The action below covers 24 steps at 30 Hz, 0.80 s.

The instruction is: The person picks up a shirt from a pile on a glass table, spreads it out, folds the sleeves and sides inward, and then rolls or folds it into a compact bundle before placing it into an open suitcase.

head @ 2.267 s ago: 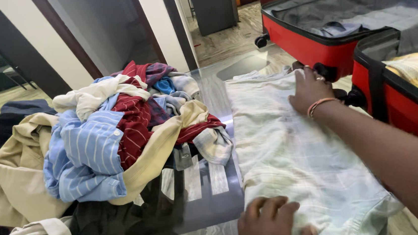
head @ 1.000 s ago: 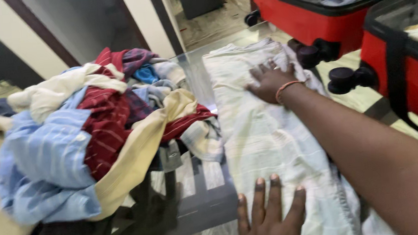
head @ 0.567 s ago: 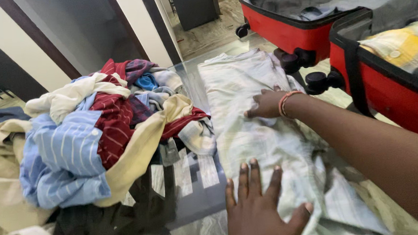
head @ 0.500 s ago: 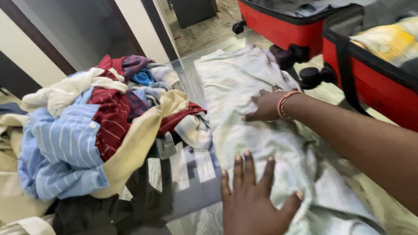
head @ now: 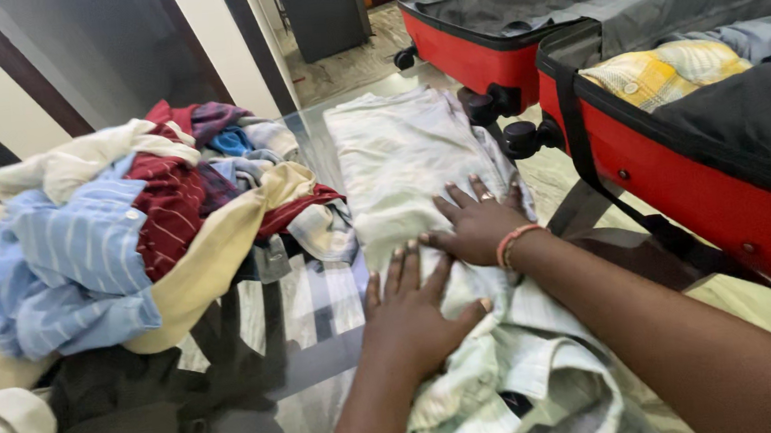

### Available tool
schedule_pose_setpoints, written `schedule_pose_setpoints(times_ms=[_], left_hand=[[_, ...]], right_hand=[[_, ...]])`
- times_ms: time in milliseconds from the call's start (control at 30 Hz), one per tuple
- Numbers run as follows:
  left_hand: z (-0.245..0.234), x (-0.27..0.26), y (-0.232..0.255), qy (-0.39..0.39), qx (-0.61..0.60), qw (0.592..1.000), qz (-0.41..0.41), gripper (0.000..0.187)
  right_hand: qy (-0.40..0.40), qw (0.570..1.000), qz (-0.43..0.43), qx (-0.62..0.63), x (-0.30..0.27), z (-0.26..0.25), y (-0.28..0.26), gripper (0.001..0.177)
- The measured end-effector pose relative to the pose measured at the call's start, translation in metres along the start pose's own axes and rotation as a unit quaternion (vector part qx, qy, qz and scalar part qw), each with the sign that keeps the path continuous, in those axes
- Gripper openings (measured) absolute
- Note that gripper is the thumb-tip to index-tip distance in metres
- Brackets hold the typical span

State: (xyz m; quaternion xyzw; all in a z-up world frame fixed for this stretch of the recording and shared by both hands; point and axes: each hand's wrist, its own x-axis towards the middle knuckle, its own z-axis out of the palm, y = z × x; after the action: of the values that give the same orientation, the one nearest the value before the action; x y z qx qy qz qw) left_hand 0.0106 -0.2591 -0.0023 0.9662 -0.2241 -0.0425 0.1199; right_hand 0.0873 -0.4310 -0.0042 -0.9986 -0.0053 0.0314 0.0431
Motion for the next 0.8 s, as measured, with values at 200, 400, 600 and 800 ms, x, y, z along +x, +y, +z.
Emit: schedule_pose_setpoints(times_ms=[200,400,600,800], left_hand=[[0.008,0.019,-0.025,0.152,-0.11,0.981,0.037,0.063],[-0.022,0.002,-0.031,0.283,-0.221,0.93,0.078,0.038],[-0.037,-0.002,-0.022,0.338,-0.115,0.929,0.102,0.039],[-0.037,0.002,-0.033,0.274,-0.088,0.958,0.007,0.023]], right_hand=[[0.005,0.999,0.011,0.03,0.051,0.002,0.001,0.077],[0.014,0.998,0.049,0.044,0.118,0.002,0.001,0.076],[0.044,0.996,0.051,0.063,0.164,0.004,0.005,0.074],[0.078,0.994,0.023,0.076,0.178,0.006,0.018,0.072]])
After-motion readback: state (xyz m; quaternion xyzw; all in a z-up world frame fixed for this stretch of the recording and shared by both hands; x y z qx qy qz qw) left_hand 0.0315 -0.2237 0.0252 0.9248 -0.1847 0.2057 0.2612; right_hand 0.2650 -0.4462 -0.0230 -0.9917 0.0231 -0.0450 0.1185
